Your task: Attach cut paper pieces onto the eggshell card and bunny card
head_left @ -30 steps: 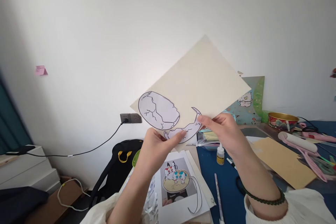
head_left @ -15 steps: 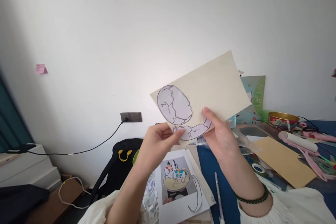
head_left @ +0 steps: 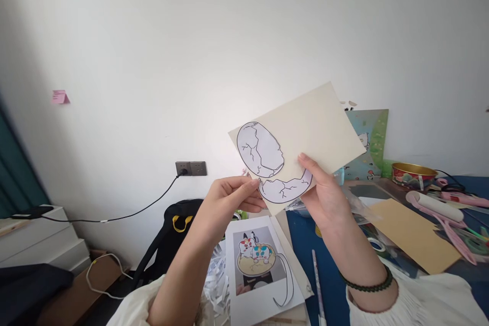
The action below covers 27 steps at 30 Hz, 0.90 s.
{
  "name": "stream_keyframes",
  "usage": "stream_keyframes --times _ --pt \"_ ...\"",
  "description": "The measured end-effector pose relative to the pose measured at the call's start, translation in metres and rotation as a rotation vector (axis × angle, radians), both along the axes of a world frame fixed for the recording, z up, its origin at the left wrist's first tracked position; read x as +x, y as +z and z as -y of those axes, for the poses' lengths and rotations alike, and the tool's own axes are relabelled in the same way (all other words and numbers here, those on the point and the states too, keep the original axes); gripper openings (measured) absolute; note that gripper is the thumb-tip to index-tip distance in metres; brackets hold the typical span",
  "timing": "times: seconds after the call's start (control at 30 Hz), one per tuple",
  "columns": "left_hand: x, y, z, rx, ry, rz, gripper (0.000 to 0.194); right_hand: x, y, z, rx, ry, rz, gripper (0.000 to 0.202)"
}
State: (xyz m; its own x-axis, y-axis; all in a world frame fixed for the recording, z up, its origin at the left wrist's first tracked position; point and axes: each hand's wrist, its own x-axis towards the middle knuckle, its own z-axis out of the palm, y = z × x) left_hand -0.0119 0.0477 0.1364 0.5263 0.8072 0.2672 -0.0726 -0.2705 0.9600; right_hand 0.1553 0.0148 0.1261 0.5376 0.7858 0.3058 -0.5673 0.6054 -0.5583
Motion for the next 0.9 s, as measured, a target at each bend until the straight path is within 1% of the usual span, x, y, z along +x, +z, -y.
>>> stream_keyframes --times 0.2,0.4,0.57,0.77,0.9 --pt "0.002 0.0013 0.0026 -0.01 0.0 0.002 0.022 0.001 -0.0012 -0.0014 0.017 -0.012 -0.002 0.047" --pt "0.0048 0.0055 0.0076 -0.005 0.051 -0.012 0.02 -0.001 -0.0009 -0.0018 0.036 -0.031 0.003 0.048" --pt "0.0037 0.0026 0.0046 -0.017 0.09 -0.074 0.018 -0.0012 -0.0006 -0.0018 0.044 -0.057 0.017 0.048" --pt "0.0035 -0.0012 0.0013 0.028 0.071 -0.073 0.017 -0.0009 -0.0019 -0.0018 0.046 -0.064 0.029 0.044" --pt "0.0046 -0.0009 0.0031 0.041 0.1 -0.069 0.019 -0.0016 -0.0011 -0.0022 0.057 -0.081 0.016 0.043"
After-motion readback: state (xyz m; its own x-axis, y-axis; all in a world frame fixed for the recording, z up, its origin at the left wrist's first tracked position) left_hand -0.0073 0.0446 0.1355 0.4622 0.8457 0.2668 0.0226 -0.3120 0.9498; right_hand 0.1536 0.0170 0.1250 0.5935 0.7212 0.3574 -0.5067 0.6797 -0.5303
